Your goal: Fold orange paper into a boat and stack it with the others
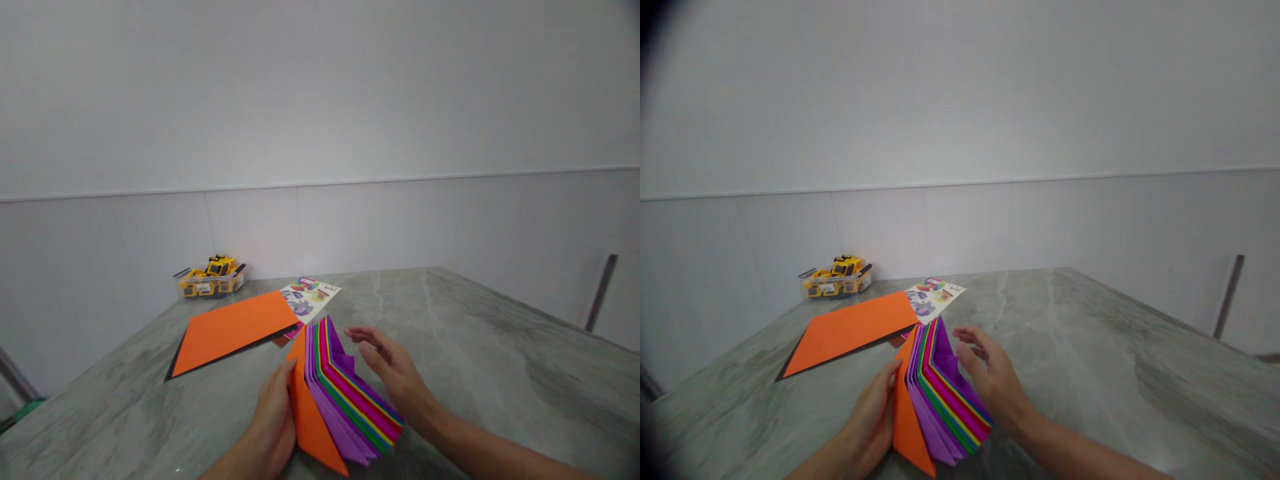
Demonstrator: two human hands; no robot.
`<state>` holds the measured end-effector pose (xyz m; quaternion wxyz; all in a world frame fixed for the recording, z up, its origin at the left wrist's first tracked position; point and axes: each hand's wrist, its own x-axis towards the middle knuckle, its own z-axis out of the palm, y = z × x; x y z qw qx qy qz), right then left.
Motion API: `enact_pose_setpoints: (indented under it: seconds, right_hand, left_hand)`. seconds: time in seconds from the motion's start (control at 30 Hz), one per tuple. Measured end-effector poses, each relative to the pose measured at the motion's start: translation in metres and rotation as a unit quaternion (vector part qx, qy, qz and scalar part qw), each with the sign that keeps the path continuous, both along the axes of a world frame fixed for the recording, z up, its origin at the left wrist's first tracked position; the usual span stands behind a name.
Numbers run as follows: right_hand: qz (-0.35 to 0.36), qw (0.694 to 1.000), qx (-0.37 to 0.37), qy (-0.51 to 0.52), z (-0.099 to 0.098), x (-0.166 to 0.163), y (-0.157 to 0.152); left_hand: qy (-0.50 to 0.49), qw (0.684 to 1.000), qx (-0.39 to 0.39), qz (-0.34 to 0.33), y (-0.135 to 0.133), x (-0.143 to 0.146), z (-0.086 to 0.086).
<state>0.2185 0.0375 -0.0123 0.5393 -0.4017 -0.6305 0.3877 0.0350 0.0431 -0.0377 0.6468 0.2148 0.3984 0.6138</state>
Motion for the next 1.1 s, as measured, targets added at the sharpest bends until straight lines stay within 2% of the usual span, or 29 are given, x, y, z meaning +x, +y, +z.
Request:
enact_pose_setpoints:
  seconds: [0.07, 0.13, 0.2, 0.27, 0.33, 0.43, 0.53, 0.6, 0.73, 0.97, 1.1]
  right_hand:
    - [0.032, 0.994, -0.079, 0.060, -0.005, 0.003, 0.002]
    - [0.104, 0.975, -0.167, 0.108, -0.011, 0.003, 0.001]
    - [0.169, 0.959, -0.196, 0.119, -0.015, 0.001, -0.003]
    - [0.190, 0.961, -0.173, 0.104, -0.020, -0.001, -0.005]
    - [0.173, 0.972, -0.136, 0.085, -0.024, -0.003, -0.006]
    - [0.129, 0.985, -0.098, 0.057, -0.033, -0.002, -0.005]
    - [0.075, 0.992, -0.100, 0.022, -0.040, 0.000, -0.002]
    - [0.096, 0.988, -0.118, 0.019, -0.039, 0.001, 0.000]
    - [0.158, 0.974, -0.145, 0.070, -0.030, 0.000, 0.001]
    - [0.141, 0.973, -0.144, 0.112, -0.026, -0.005, -0.003]
    - [0.121, 0.987, -0.098, 0.048, -0.026, -0.004, -0.003]
  left_hand:
    - [-0.002, 1.000, -0.009, 0.014, 0.006, -0.003, -0.003]
    - [-0.004, 1.000, -0.008, 0.023, 0.007, -0.005, -0.003]
    - [-0.006, 1.000, -0.003, 0.015, 0.005, -0.005, 0.000]
    - [-0.005, 0.999, 0.022, -0.022, 0.001, -0.004, 0.004]
    - [0.008, 0.996, 0.067, -0.059, -0.003, -0.003, 0.006]
    - [0.051, 0.990, 0.121, -0.049, -0.004, -0.006, 0.002]
    - [0.064, 0.984, 0.157, -0.056, -0.002, -0.011, -0.002]
    - [0.048, 0.980, 0.176, -0.086, -0.001, -0.014, -0.002]
    - [0.026, 0.979, 0.173, -0.106, 0.000, -0.015, 0.003]
    - [0.047, 0.979, 0.173, -0.097, 0.002, -0.015, 0.005]
    - [0.129, 0.977, 0.166, -0.044, 0.003, -0.017, 0.001]
